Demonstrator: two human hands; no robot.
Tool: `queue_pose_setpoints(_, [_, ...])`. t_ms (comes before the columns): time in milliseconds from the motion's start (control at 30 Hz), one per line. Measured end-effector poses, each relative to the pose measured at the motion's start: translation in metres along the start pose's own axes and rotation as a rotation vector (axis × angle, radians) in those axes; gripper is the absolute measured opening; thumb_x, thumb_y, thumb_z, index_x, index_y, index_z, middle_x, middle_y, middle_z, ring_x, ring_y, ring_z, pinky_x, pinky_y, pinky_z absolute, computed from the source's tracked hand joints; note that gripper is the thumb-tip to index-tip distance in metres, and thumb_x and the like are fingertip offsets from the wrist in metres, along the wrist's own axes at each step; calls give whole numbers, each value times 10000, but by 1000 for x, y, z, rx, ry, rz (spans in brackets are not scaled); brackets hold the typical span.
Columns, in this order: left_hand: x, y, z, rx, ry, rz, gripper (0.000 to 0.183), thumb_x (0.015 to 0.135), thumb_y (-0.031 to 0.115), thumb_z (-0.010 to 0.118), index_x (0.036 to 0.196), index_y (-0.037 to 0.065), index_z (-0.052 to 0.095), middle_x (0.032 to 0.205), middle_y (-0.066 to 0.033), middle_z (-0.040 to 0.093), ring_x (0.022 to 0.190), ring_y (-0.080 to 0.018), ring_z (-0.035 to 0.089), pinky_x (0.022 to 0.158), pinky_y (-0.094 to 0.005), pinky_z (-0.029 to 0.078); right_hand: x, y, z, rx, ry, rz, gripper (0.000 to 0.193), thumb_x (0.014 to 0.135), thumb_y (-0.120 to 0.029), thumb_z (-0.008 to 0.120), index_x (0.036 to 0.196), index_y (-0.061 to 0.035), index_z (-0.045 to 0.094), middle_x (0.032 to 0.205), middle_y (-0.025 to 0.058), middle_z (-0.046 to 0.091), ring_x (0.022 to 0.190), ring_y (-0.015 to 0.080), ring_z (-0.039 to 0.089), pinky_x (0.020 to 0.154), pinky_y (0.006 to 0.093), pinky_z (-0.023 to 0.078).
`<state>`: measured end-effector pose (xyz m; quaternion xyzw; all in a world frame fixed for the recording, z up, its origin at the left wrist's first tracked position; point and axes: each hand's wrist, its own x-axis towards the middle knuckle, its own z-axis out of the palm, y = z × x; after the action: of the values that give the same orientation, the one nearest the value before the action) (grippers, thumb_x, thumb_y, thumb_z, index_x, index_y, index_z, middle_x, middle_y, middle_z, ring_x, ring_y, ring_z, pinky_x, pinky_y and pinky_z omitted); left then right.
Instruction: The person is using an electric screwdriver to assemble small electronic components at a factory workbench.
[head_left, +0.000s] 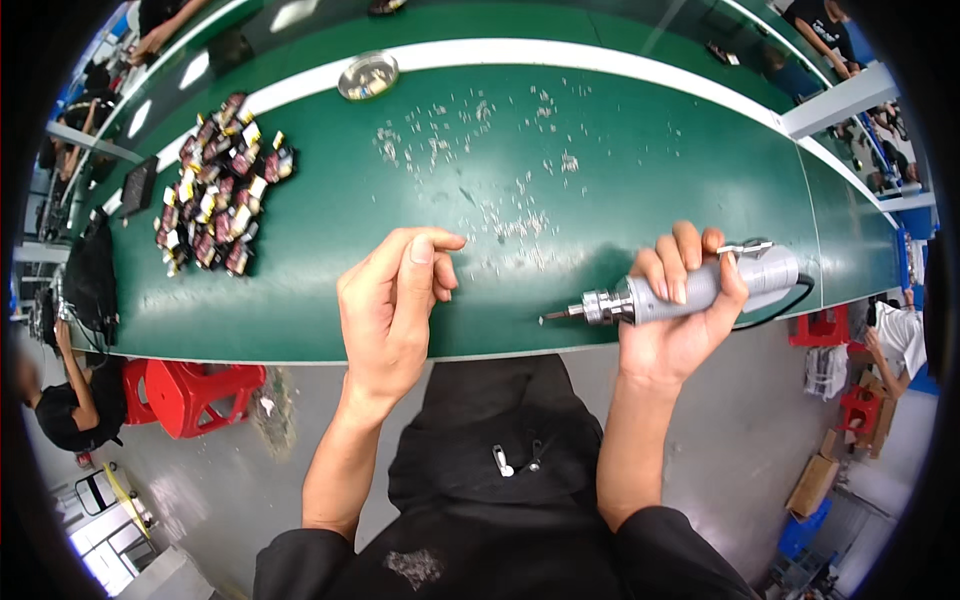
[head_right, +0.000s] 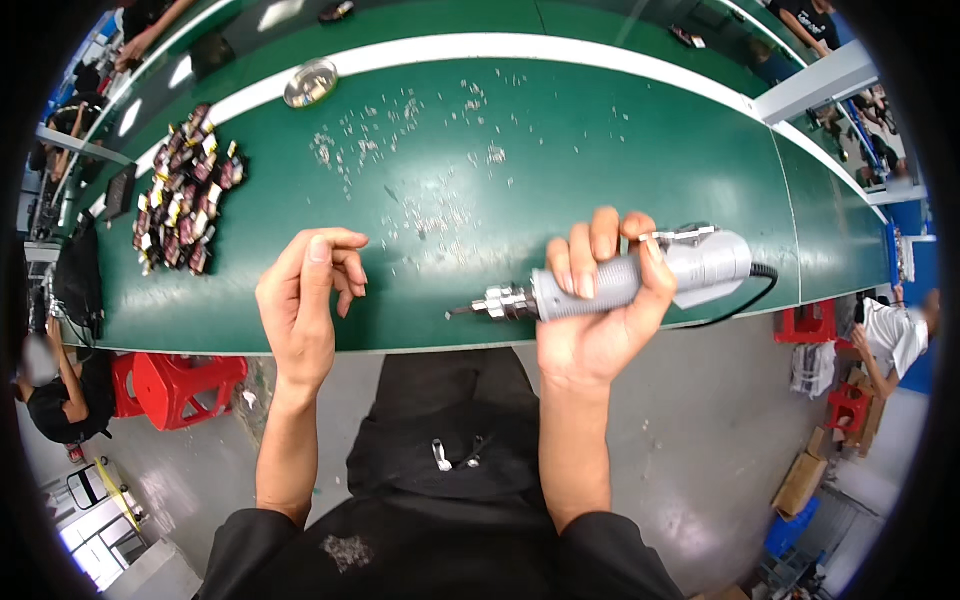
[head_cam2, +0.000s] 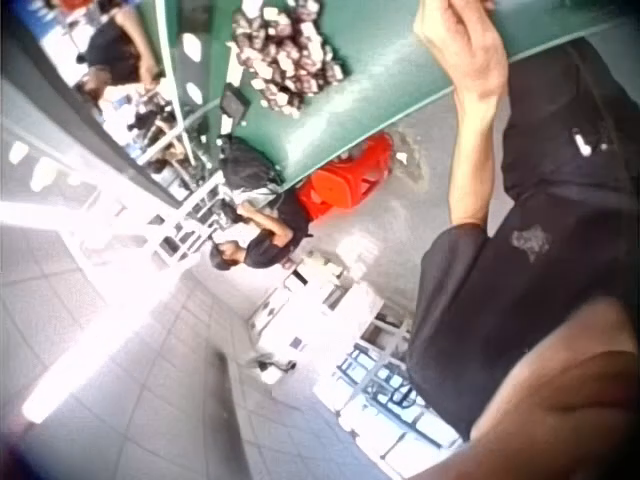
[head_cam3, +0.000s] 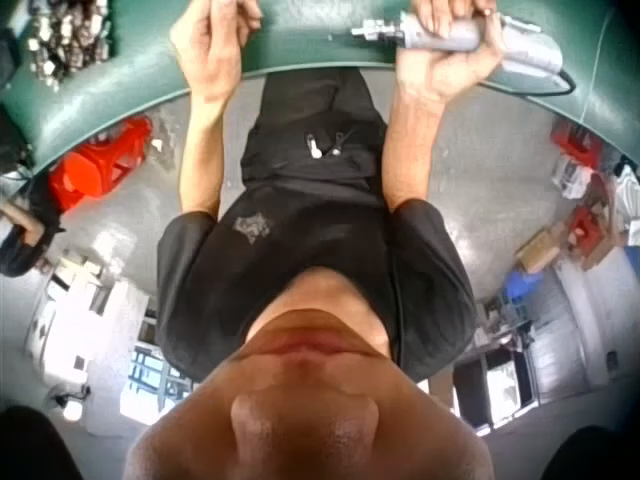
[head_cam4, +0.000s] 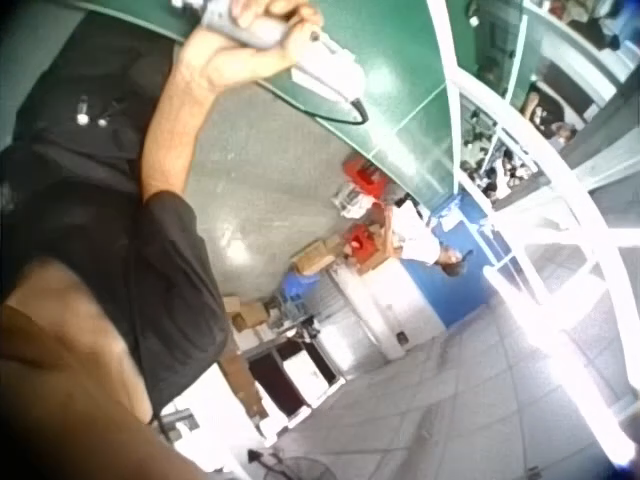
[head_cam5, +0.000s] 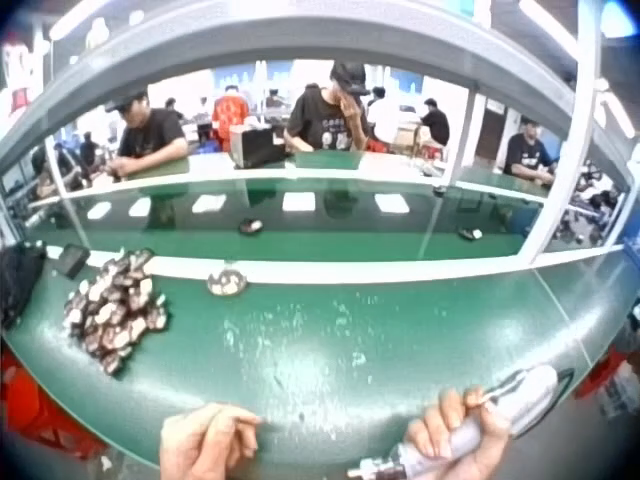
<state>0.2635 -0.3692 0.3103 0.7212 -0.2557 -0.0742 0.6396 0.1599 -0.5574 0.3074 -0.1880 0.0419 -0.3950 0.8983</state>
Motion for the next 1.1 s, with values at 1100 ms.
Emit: queue_pose_setpoints(1100, [48, 16, 80, 602, -711, 643, 545, 670, -16, 702, 1187, -30, 529, 1201, -163, 539, 1051, -347, 518, 884, -408, 458, -24, -43, -51, 10, 13, 72, 183, 930, -256, 488, 956, -75, 473, 657, 27, 419, 509, 104, 403, 504, 260, 367])
